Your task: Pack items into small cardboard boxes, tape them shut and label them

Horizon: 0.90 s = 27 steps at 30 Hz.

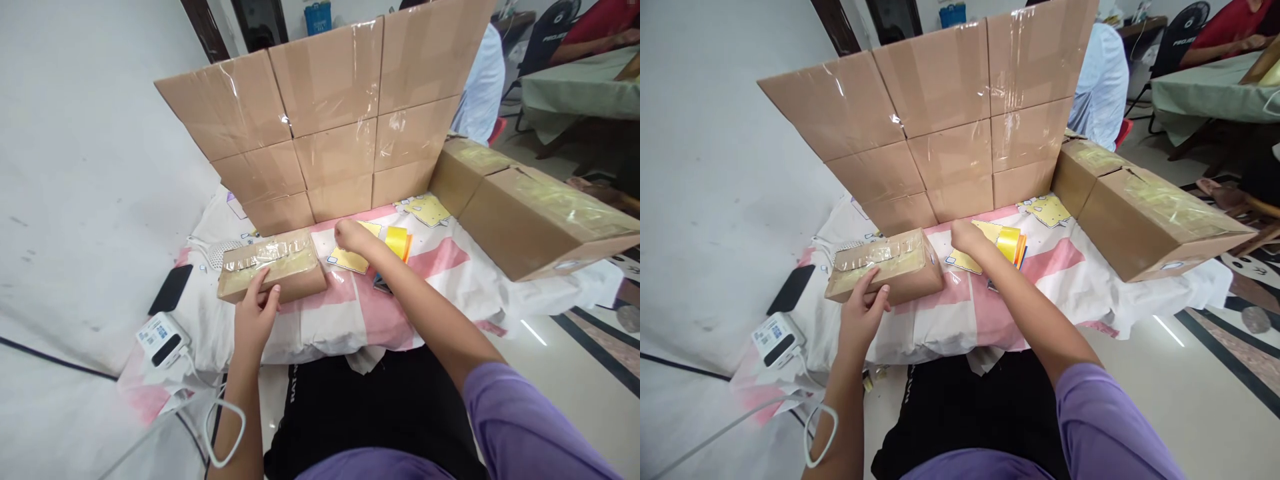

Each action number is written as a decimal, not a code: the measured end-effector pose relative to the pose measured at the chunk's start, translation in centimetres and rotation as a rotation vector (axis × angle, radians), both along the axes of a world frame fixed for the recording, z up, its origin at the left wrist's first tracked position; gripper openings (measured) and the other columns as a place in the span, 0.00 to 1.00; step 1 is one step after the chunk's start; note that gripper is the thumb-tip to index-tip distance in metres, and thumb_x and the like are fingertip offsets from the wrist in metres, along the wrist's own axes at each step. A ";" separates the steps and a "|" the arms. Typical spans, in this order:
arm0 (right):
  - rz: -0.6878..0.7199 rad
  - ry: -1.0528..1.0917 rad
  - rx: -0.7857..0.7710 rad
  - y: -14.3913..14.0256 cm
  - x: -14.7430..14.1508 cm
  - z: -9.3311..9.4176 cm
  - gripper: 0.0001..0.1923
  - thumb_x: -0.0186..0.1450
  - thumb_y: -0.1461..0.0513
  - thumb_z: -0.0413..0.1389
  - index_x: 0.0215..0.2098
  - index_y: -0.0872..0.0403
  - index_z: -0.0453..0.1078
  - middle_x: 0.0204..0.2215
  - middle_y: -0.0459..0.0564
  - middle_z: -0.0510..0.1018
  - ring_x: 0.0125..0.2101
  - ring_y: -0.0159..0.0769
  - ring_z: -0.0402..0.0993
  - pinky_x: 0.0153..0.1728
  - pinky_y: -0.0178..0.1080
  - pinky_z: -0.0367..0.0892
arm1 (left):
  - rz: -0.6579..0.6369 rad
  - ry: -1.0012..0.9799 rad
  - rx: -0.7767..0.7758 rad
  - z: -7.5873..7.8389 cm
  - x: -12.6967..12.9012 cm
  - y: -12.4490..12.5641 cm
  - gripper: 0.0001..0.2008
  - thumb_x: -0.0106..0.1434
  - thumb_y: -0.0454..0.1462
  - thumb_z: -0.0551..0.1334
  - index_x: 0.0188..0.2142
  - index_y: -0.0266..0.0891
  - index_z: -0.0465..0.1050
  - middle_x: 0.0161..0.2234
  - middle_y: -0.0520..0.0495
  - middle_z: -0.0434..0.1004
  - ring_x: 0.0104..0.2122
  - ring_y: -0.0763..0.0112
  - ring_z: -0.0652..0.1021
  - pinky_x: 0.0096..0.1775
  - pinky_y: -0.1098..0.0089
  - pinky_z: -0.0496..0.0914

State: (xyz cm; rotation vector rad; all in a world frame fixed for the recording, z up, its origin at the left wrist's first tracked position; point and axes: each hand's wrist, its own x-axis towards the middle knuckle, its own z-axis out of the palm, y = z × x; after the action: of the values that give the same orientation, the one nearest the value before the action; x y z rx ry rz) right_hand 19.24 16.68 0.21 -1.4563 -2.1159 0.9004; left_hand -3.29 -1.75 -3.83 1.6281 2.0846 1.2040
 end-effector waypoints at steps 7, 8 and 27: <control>0.224 0.796 -0.155 -13.5 0.5 3.8 0.08 0.67 0.57 0.62 0.34 0.51 0.70 0.24 0.43 0.79 0.21 0.30 0.72 0.25 0.34 0.67 | 0.005 -0.163 0.358 2.5 5.1 -3.2 0.16 0.65 0.45 0.67 0.49 0.41 0.78 0.30 0.51 0.78 0.26 0.75 0.75 0.27 0.75 0.67; 0.234 0.851 -0.182 -14.8 0.0 3.8 0.09 0.66 0.56 0.63 0.32 0.51 0.71 0.25 0.43 0.80 0.22 0.30 0.72 0.24 0.34 0.66 | -0.036 -0.189 0.361 2.8 5.7 -3.4 0.15 0.64 0.45 0.68 0.47 0.41 0.79 0.33 0.49 0.80 0.27 0.74 0.76 0.27 0.75 0.68; 0.231 0.959 -0.367 -16.5 -2.2 0.5 0.08 0.65 0.58 0.62 0.30 0.53 0.73 0.23 0.43 0.77 0.22 0.28 0.67 0.25 0.32 0.61 | -0.270 -0.084 0.427 1.8 4.1 -4.6 0.13 0.64 0.35 0.68 0.49 0.43 0.79 0.39 0.46 0.80 0.33 0.72 0.76 0.30 0.72 0.68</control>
State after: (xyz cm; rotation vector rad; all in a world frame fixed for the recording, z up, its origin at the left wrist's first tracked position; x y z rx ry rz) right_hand 17.01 0.20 0.69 -0.6507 -1.4238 1.7080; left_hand 0.82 -6.37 -2.05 1.9166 1.5640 1.6618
